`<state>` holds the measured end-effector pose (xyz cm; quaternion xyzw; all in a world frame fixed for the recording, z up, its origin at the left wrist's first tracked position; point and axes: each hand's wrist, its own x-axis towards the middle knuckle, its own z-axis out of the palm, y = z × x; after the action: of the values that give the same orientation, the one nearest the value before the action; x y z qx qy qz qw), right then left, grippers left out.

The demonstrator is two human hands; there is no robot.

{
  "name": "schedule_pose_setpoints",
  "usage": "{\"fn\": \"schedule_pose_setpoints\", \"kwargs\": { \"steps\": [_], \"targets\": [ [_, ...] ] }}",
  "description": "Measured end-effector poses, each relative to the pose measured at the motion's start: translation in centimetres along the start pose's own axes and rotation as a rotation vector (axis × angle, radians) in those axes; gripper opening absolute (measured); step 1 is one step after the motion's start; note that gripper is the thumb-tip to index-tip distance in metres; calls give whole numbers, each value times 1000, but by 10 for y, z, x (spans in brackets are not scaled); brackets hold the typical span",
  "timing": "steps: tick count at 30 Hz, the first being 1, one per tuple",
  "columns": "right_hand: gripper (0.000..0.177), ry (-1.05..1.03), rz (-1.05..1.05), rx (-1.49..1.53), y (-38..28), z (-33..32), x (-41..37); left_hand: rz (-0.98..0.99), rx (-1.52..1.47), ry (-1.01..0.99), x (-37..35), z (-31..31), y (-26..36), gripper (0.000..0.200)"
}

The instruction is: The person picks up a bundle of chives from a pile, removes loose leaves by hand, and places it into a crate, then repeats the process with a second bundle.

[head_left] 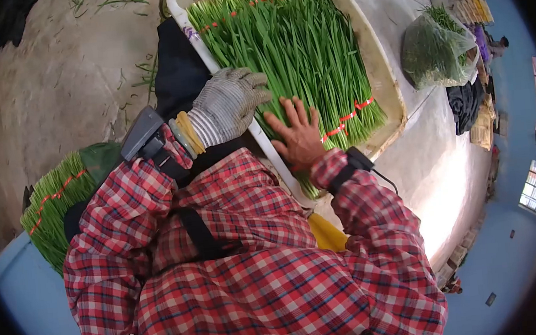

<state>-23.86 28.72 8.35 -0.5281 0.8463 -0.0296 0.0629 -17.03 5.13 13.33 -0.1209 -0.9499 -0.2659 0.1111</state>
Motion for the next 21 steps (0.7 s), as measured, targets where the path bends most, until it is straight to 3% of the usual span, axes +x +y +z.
{"fn": "schedule_pose_setpoints", "kwargs": {
  "steps": [2,4,6,8,12,16,20,21],
  "targets": [
    [63,-64,13,4,-4,5,5,-6,58,-66,11,0,-18,38],
    [63,-75,34,-7,-8,12,5,-159,174,-428,22,7,-29,41],
    [62,-116,30,-13,-9,16,9,-134,197,-416,32,22,-42,37],
    [58,-128,34,-6,-10,36,9,-268,105,-646,43,27,-49,33],
    [57,-118,55,-87,-15,76,5,-384,285,-835,52,63,-51,30],
    [60,-76,49,-127,-14,78,1,-339,275,-817,55,47,-48,31],
    [49,85,11,-162,-10,72,0,-191,231,-502,39,36,-44,25],
    [46,17,17,-66,-10,49,3,-134,108,-284,33,32,-46,20]
  ]
}}
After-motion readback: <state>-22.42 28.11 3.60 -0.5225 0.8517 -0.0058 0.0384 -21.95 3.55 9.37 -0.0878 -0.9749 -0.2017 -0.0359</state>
